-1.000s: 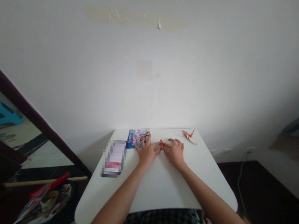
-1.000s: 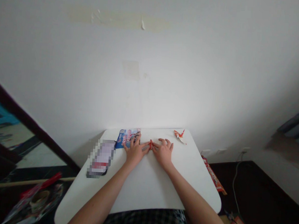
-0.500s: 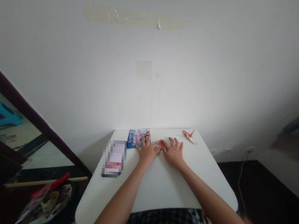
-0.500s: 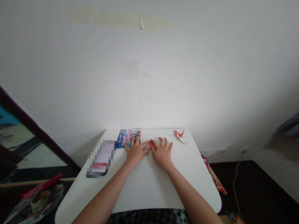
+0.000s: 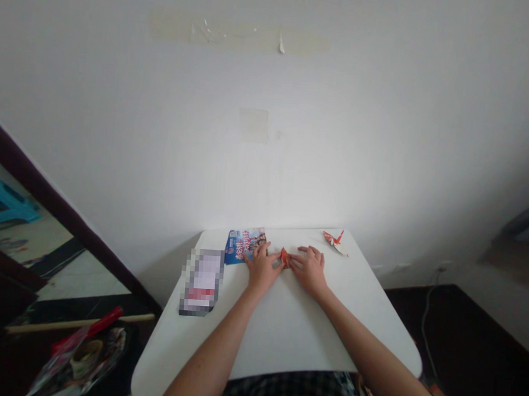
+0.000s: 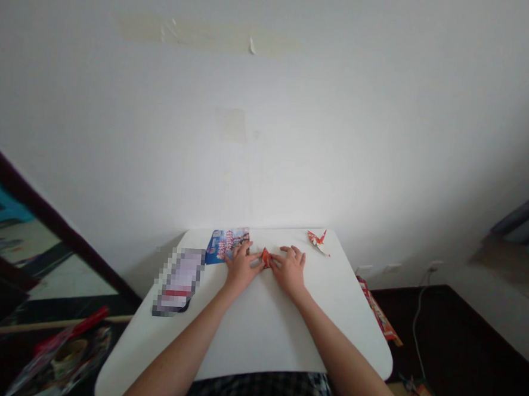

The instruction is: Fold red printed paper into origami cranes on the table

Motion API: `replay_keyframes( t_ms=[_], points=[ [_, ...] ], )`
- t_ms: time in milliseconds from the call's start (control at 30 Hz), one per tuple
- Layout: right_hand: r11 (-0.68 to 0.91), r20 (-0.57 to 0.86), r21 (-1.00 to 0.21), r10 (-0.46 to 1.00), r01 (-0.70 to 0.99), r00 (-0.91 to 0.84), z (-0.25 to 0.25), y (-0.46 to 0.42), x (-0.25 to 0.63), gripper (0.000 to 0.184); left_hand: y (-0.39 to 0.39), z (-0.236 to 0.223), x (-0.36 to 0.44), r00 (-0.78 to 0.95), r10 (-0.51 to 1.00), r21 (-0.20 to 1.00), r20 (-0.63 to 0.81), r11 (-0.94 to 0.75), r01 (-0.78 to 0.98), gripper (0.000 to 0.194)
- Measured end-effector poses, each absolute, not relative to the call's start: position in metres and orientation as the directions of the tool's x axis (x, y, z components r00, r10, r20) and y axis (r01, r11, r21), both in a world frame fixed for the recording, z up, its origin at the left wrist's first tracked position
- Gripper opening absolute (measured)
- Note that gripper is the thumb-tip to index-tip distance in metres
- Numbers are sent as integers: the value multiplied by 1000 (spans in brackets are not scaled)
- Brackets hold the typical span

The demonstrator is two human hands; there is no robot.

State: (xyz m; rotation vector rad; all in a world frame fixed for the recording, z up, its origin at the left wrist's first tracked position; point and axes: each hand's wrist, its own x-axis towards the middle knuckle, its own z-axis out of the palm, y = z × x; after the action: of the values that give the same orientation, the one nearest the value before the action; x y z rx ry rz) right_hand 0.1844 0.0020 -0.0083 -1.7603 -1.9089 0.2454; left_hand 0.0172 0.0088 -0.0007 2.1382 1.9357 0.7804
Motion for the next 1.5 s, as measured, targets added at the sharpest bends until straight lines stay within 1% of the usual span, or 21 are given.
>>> replay_keyframes(
  t_ms=[200,300,400,600,700,867,1100,1333,1433,1500],
  points=[
    [156,285,-547,958,822,8,-14,7,189,20,8,-2,20,21,951,540,309,-193,819,31],
    [162,300,-593,953,789,29,-18,11,192,16,6,-2,21,28,943,563,331,-221,796,33],
    [203,325,-615,946,762,10,-21,13,194,13,4,0,22,29,933,577,358,-245,779,33],
    [277,391,-654,920,704,1,-20,14,199,11,2,0,22,39,907,576,419,-299,761,25],
    [282,374,-699,928,657,-1,-15,13,200,12,2,-1,22,17,909,569,416,-275,775,25],
    [279,367,-760,930,587,33,-12,11,201,15,3,-2,22,-23,930,542,367,-193,818,25],
    [270,323,-841,946,469,35,-15,13,201,18,5,-2,20,31,920,544,390,-257,799,14],
    [282,330,-857,943,432,39,-20,16,201,27,6,0,20,-3,901,610,433,-291,737,6],
    [354,398,-793,917,495,-18,-23,16,202,28,8,0,18,-18,897,630,442,-296,718,6],
    [410,461,-717,885,563,-57,-25,16,203,20,9,-1,17,-23,897,638,441,-295,711,5]
  ],
)
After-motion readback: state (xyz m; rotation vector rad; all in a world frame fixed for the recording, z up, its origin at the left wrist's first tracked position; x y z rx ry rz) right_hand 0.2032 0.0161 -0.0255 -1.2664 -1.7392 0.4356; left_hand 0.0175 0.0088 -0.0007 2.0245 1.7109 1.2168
